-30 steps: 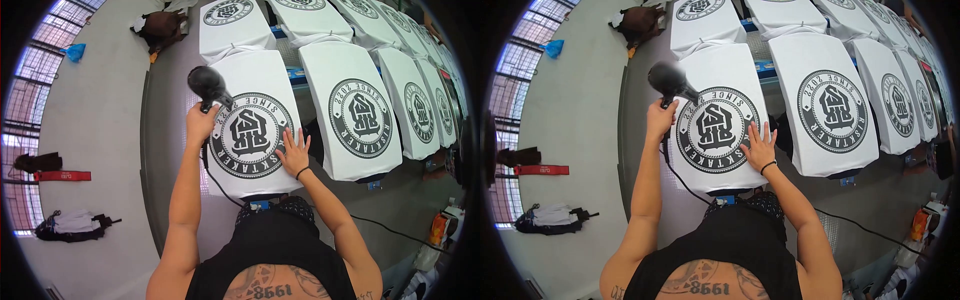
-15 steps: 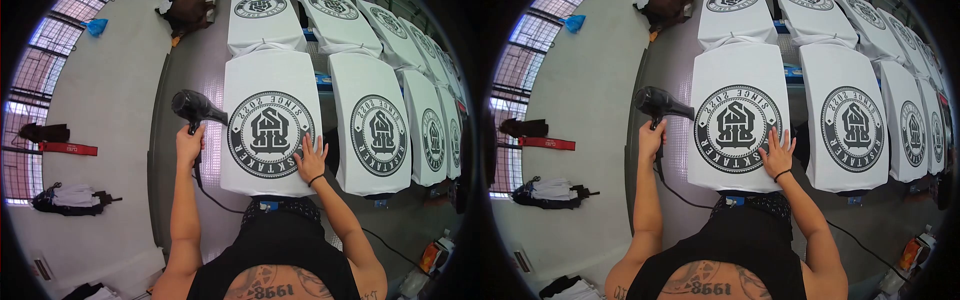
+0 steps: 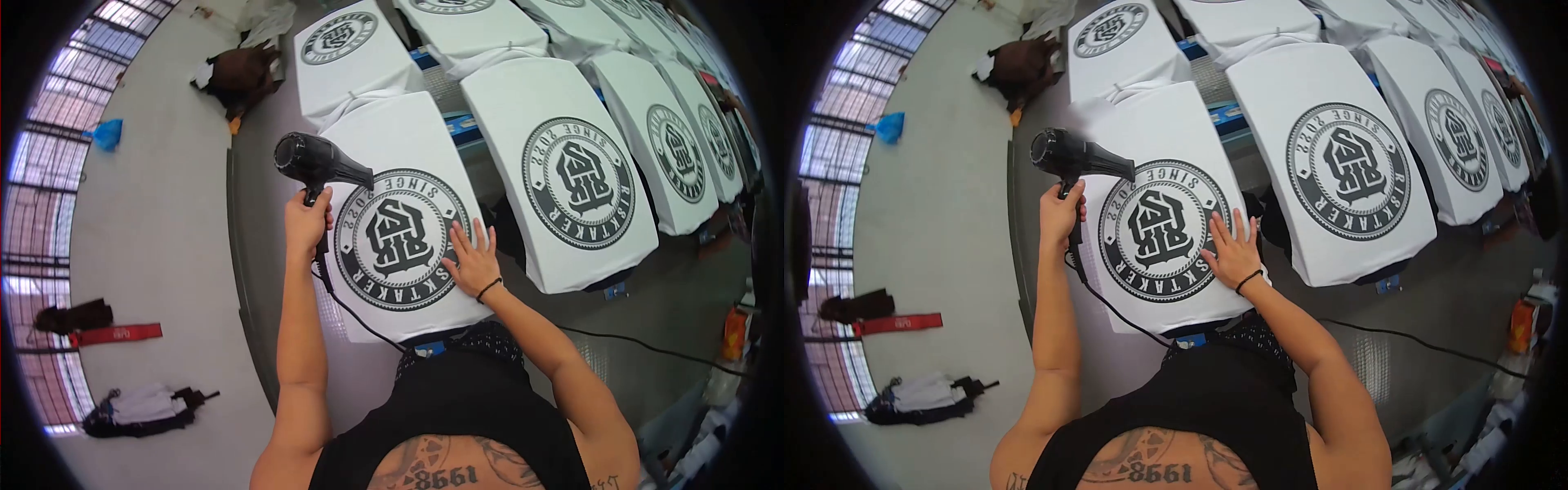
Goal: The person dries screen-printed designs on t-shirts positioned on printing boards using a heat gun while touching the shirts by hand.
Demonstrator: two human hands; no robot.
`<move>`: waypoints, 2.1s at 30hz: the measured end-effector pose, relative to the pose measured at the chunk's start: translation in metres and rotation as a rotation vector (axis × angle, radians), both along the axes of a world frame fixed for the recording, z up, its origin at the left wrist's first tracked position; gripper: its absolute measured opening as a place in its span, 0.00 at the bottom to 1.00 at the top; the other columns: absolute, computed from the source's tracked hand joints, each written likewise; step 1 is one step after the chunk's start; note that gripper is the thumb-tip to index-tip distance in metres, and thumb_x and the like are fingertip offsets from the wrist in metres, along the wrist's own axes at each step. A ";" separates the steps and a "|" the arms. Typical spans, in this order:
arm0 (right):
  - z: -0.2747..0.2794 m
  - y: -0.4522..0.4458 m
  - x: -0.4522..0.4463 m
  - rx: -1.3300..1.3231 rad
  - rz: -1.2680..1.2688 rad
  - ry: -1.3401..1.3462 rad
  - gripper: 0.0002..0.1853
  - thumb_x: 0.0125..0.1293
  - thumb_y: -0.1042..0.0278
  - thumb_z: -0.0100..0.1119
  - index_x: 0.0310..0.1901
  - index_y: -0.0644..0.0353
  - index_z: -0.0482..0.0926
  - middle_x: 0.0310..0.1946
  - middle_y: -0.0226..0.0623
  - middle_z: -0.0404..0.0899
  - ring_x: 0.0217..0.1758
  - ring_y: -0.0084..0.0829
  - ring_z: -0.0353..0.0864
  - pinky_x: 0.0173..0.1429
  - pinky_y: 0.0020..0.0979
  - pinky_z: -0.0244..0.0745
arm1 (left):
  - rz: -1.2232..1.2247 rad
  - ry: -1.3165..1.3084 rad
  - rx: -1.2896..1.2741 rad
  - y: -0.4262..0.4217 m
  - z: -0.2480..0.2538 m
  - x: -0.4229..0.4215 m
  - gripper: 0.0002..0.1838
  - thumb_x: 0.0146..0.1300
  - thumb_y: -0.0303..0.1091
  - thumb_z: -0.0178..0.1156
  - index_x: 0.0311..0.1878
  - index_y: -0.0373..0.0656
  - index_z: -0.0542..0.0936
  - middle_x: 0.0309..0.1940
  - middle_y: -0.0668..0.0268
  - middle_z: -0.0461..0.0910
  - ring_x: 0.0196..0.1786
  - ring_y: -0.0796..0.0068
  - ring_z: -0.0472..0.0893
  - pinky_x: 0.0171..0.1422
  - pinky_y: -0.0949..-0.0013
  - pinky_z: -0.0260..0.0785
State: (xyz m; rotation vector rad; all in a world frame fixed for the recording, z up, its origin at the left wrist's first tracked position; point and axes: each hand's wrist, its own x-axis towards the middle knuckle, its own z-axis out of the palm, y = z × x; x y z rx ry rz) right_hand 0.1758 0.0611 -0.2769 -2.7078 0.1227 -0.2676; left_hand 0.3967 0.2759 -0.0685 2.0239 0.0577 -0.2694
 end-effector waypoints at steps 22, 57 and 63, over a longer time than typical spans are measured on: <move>-0.038 -0.032 -0.003 0.515 -0.629 -0.096 0.29 0.78 0.54 0.49 0.73 0.63 0.69 0.75 0.40 0.68 0.79 0.56 0.57 0.80 0.56 0.49 | -0.477 0.203 0.062 -0.083 0.016 -0.121 0.20 0.67 0.41 0.69 0.49 0.31 0.80 0.20 0.71 0.77 0.19 0.84 0.74 0.24 0.75 0.66; -0.005 -0.013 -0.007 -0.102 0.165 -0.003 0.38 0.75 0.40 0.49 0.77 0.59 0.63 0.83 0.32 0.53 0.86 0.55 0.40 0.81 0.69 0.29 | 0.185 0.191 0.048 0.087 0.016 -0.273 0.16 0.66 0.35 0.70 0.51 0.34 0.81 0.23 0.70 0.78 0.21 0.83 0.76 0.25 0.74 0.69; -0.009 -0.014 -0.009 -0.122 0.188 0.027 0.39 0.74 0.40 0.50 0.77 0.60 0.64 0.83 0.33 0.53 0.85 0.56 0.41 0.81 0.68 0.30 | 0.330 0.071 0.137 0.110 0.006 -0.249 0.12 0.67 0.34 0.69 0.44 0.34 0.81 0.19 0.69 0.77 0.20 0.81 0.76 0.24 0.74 0.68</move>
